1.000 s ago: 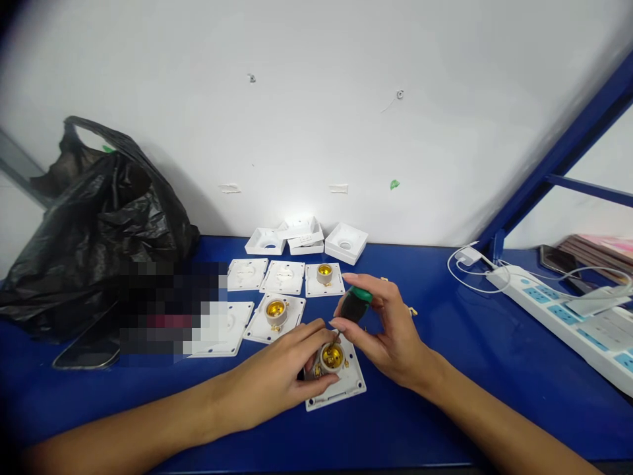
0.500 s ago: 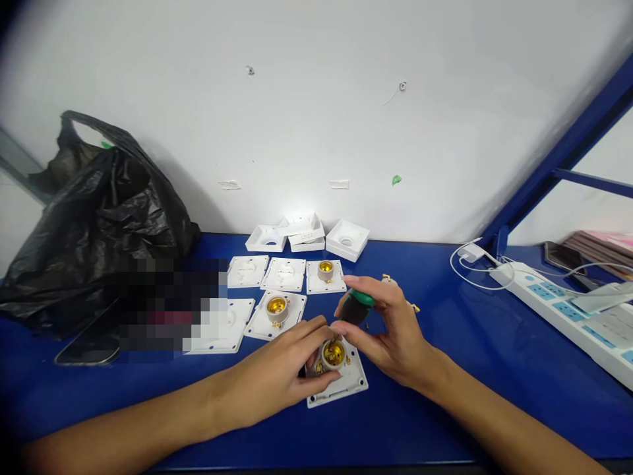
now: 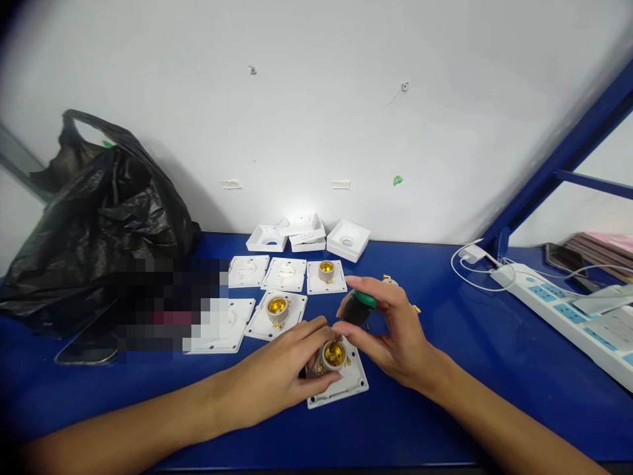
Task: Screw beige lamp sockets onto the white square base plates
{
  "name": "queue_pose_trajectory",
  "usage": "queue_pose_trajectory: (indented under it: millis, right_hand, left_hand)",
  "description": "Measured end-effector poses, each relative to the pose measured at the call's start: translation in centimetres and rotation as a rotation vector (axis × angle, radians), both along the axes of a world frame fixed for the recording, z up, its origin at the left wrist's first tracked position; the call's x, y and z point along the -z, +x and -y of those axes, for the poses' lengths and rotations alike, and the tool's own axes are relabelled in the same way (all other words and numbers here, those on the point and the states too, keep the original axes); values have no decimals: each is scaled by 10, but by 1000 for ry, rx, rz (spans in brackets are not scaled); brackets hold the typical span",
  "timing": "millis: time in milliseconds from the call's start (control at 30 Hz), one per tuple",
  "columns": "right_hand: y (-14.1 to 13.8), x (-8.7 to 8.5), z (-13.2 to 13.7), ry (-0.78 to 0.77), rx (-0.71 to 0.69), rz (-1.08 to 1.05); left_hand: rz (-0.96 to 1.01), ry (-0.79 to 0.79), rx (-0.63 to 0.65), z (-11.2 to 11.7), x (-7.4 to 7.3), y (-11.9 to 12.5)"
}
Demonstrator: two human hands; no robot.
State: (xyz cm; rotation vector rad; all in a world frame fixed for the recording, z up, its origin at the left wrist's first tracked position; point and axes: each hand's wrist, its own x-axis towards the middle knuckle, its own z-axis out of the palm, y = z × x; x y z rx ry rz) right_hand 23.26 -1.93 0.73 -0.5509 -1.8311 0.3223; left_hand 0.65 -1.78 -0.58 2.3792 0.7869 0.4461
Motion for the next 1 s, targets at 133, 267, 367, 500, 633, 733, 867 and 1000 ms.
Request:
queue_pose_trajectory:
  millis: [133, 267, 367, 500, 633, 733, 867, 1000]
  right_hand:
    - [1, 2, 0, 2, 39, 13]
    - [1, 4, 0, 4, 110, -10]
    - [3, 2, 1, -23, 87, 29]
    - [4, 0, 3, -87, 88, 126]
    - [2, 4, 1, -38, 125, 77]
    - [2, 3, 0, -47, 113, 50]
    - [3, 0, 2, -144, 23, 95]
    - [3, 6, 4, -75, 130, 48]
  left_hand:
    - [6, 16, 4, 0, 1, 0]
    - [21, 27, -6, 0, 3, -1]
    - [32, 17, -6, 0, 2, 0]
    - [38, -14, 8, 0, 1, 0]
    - [38, 0, -7, 0, 3, -1]
    - [31, 12, -18, 1, 4, -1]
    - [22, -17, 8, -1, 1, 0]
    - [25, -2, 5, -1, 3, 0]
